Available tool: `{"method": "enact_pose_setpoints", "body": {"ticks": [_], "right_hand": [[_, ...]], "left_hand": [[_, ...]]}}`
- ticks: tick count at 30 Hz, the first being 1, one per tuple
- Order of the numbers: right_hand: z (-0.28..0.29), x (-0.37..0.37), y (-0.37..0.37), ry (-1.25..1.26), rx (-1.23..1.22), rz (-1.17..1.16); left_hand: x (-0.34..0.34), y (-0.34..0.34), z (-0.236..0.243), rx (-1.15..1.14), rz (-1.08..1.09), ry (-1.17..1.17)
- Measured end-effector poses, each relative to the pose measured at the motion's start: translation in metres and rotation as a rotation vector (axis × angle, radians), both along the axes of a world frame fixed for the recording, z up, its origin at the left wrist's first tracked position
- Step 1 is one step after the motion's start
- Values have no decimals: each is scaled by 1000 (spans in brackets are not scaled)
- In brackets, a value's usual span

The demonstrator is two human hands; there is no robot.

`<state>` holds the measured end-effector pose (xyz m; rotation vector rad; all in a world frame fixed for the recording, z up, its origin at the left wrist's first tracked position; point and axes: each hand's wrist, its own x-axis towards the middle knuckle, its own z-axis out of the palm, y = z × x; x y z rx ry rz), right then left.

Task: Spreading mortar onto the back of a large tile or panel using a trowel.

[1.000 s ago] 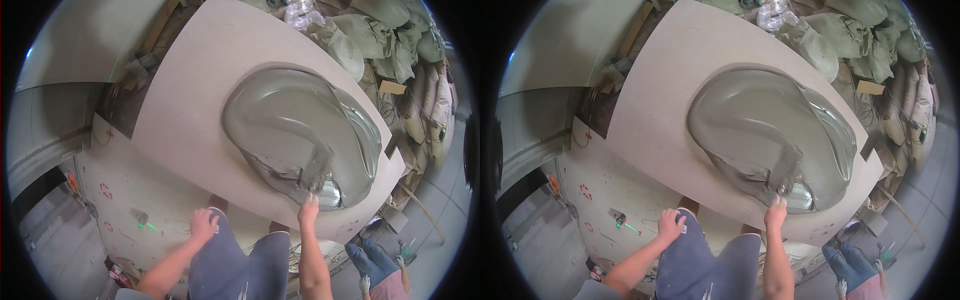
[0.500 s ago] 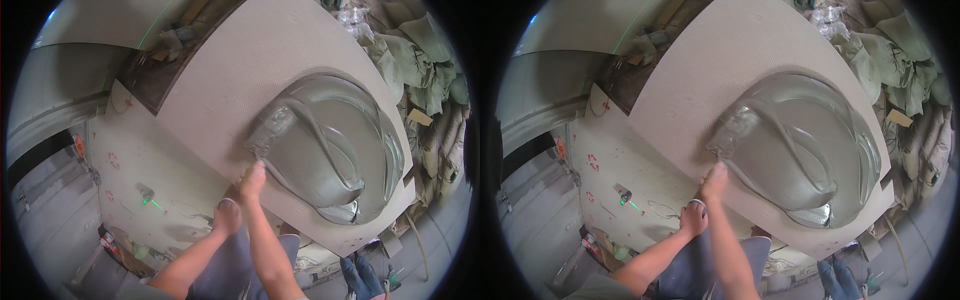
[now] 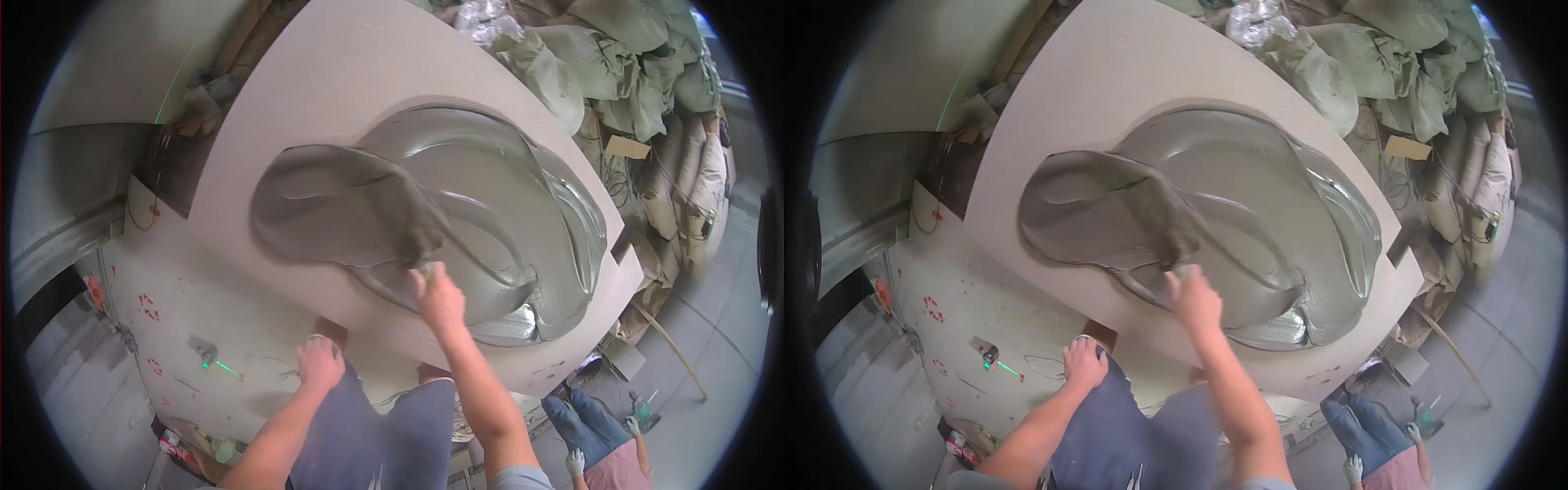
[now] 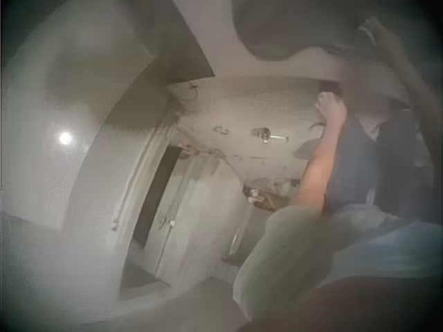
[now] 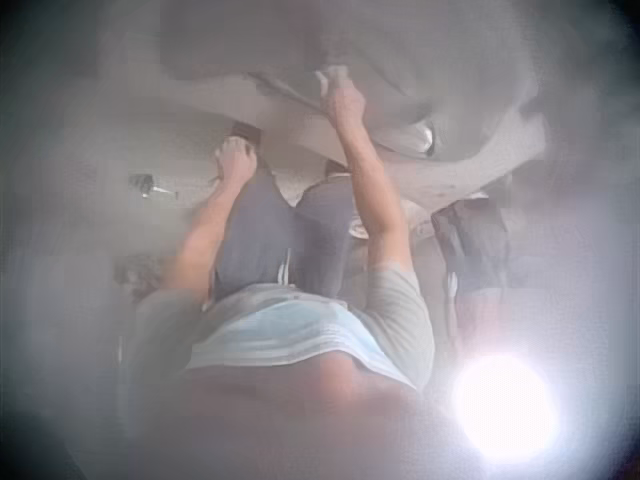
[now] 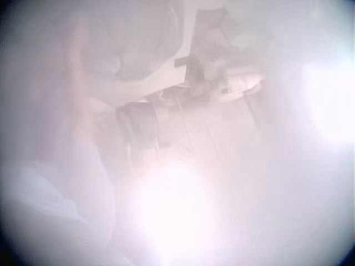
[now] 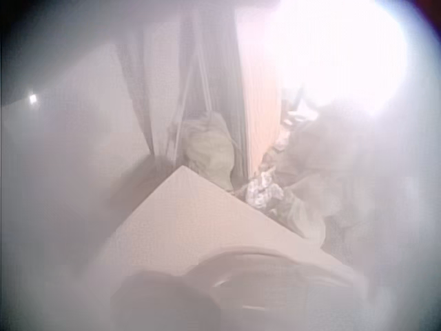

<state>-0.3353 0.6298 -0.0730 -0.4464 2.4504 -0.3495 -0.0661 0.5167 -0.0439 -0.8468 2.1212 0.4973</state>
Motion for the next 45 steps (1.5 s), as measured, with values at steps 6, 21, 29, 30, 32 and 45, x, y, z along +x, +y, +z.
{"method": "enact_pose_setpoints", "body": {"ticks": [6,21,29,30,32,45], "right_hand": [[-4,-85,140,57,101,-411],[-6,-183,7,-568,-562,-1066],[-41,-73,-120,-380,-458,-230],[-41,-52,-122,-308,-406,-125],[-22,-11,-124,-332,-361,21],[-13,-97,-199,267,-97,434]], "left_hand": [[-6,14,-7,-12,12,-17],[5,6,-8,-12,-25,39],[9,5,-13,34,96,90],[11,5,-14,21,87,84],[17,4,-14,-5,95,68],[17,-3,-14,63,167,-14]]}}
